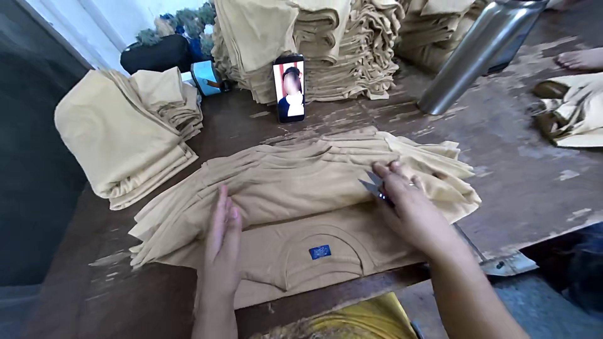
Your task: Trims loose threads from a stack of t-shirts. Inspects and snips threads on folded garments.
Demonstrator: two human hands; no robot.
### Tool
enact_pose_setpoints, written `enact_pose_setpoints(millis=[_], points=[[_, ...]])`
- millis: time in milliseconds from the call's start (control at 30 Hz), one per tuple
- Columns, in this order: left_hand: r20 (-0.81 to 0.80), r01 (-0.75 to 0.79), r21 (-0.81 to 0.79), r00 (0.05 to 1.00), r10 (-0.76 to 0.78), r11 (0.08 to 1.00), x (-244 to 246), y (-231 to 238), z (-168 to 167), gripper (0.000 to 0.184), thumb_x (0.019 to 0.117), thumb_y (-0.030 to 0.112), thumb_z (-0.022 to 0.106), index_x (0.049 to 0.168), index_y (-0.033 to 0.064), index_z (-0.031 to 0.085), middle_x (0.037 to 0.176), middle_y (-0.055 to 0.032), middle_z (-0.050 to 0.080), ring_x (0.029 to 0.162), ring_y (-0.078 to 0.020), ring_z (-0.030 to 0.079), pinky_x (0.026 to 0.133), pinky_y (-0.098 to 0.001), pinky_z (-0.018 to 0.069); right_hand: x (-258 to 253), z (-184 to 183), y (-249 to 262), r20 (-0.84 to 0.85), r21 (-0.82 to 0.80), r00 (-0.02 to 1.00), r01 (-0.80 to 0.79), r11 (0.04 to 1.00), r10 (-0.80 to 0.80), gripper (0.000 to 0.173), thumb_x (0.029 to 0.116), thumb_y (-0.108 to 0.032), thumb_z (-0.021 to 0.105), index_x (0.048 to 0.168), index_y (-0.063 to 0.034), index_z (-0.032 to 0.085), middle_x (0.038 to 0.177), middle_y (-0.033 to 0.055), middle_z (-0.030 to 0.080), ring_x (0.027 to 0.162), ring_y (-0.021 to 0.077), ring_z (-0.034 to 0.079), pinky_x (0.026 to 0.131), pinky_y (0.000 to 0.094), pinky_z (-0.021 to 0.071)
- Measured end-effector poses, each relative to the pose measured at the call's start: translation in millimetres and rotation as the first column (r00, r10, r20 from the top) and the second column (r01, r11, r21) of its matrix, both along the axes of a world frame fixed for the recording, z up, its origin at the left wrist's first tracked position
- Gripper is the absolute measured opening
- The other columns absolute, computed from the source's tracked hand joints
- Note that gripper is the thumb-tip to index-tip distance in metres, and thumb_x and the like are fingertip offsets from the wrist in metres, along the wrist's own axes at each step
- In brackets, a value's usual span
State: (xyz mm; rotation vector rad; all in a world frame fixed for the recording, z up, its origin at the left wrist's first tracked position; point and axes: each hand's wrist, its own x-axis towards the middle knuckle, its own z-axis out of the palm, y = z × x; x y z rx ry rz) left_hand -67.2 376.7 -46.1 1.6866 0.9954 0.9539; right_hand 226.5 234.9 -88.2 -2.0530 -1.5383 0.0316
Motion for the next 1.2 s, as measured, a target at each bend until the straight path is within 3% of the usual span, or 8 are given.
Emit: enact_pose_setpoints(millis=[133, 200, 367, 533, 667, 833, 1067, 1200], points=[[-0.092, 0.124, 0.267, 0.990, -0.102, 0.956, 8, -30, -14, 0.049, 0.1068, 0.031, 0.048, 0.131, -0.0103, 0.055, 0.119, -0.0122, 0.068, 0.110, -0.0086, 0.065, 0.093, -0.0263, 0.0544, 10, -21, -28, -0.047, 0.205, 0.998, -0.034, 0.978, 0.044, 0.044, 0.1024, -0.020, 0.044, 0.137, 0.0053, 0.056, 0.150, 0.0178, 0.055, 0.142, 0.0296, 0.049, 0.118, 0.0511, 0.0382], [-0.340, 0.322, 0.325, 0.917, -0.208, 0.889, 21, -55, -26, 0.042, 0.1042, 0.032, 0.052, 0.127, -0.0004, 0.066, 0.107, -0.0053, 0.074, 0.100, -0.0134, 0.070, 0.088, -0.0364, 0.0582, 1, -31, -37, -0.090, 0.359, 0.988, -0.083, 0.930, 0.122, 0.032, 0.1065, -0.024, 0.045, 0.105, 0.0056, 0.055, 0.137, 0.0237, 0.061, 0.126, 0.0250, 0.061, 0.102, 0.0365, 0.0515], [-0.652, 0.663, 0.358, 0.681, -0.332, 0.657, 72, -118, -56, 0.048, 0.0916, 0.050, 0.066, 0.135, 0.0303, 0.068, 0.139, -0.0096, 0.065, 0.135, -0.0353, 0.055, 0.107, -0.0735, 0.0339, -11, -45, -41, -0.187, 0.573, 0.943, -0.123, 0.810, 0.275, 0.042, 0.1121, -0.035, 0.036, 0.085, -0.0083, 0.052, 0.109, 0.0104, 0.069, 0.111, 0.0176, 0.065, 0.097, 0.0335, 0.0527], [-0.027, 0.506, 0.198, 0.859, -0.511, 0.840, 92, -113, -56, 0.025, 0.0984, 0.023, 0.064, 0.115, 0.0089, 0.077, 0.116, -0.0083, 0.075, 0.115, -0.0174, 0.067, 0.105, -0.0413, 0.0482, -27, -25, -53, -0.204, 0.643, 0.927, -0.116, 0.757, 0.315, 0.036, 0.1112, -0.038, 0.041, 0.089, -0.0133, 0.056, 0.090, -0.0028, 0.060, 0.086, 0.0007, 0.061, 0.075, 0.0151, 0.0503], [0.535, 0.383, -0.209, 0.815, -0.222, 0.900, 101, -103, -49, 0.009, 0.0981, 0.000, 0.060, 0.106, -0.0039, 0.061, 0.097, -0.0013, 0.068, 0.089, -0.0014, 0.065, 0.082, -0.0205, 0.0563, -49, -20, -56, -0.063, 0.519, 0.968, -0.177, 0.836, 0.245, 0.027, 0.1029, -0.034, 0.062, 0.110, -0.0080, 0.064, 0.090, 0.0042, 0.059, 0.079, 0.0025, 0.057, 0.070, 0.0117, 0.0478], [0.582, 0.410, -0.269, 0.790, -0.192, 0.872, 95, -105, -56, 0.020, 0.0940, -0.008, 0.062, 0.111, -0.0019, 0.055, 0.100, -0.0029, 0.069, 0.087, -0.0065, 0.070, 0.078, -0.0249, 0.0608, -62, -37, -50, 0.009, 0.437, 0.975, -0.203, 0.876, 0.221, 0.040, 0.0947, -0.024, 0.071, 0.133, -0.0133, 0.065, 0.093, 0.0072, 0.057, 0.080, 0.0080, 0.055, 0.072, 0.0147, 0.0460], [0.516, 0.538, 0.021, 0.716, -0.470, 0.842, 84, -109, -62, 0.041, 0.0844, -0.015, 0.057, 0.125, -0.0119, 0.052, 0.122, -0.0124, 0.065, 0.112, -0.0090, 0.065, 0.098, -0.0279, 0.0557, -57, -31, -55, 0.059, 0.446, 0.965, -0.256, 0.858, 0.257, 0.013, 0.1011, -0.019, 0.065, 0.110, -0.0117, 0.071, 0.090, 0.0056, 0.062, 0.079, 0.0085, 0.060, 0.070, 0.0174, 0.0493], [0.308, 0.428, 0.158, 0.835, -0.457, 0.890, 87, -112, -65, 0.025, 0.0879, -0.002, 0.071, 0.113, -0.0071, 0.071, 0.116, -0.0199, 0.069, 0.109, -0.0143, 0.068, 0.094, -0.0239, 0.0566, -55, -25, -59, 0.070, 0.442, 0.959, -0.278, 0.853, 0.276, 0.014, 0.1026, -0.021, 0.061, 0.097, -0.0080, 0.064, 0.088, 0.0053, 0.061, 0.079, 0.0084, 0.060, 0.070, 0.0166, 0.0494]])
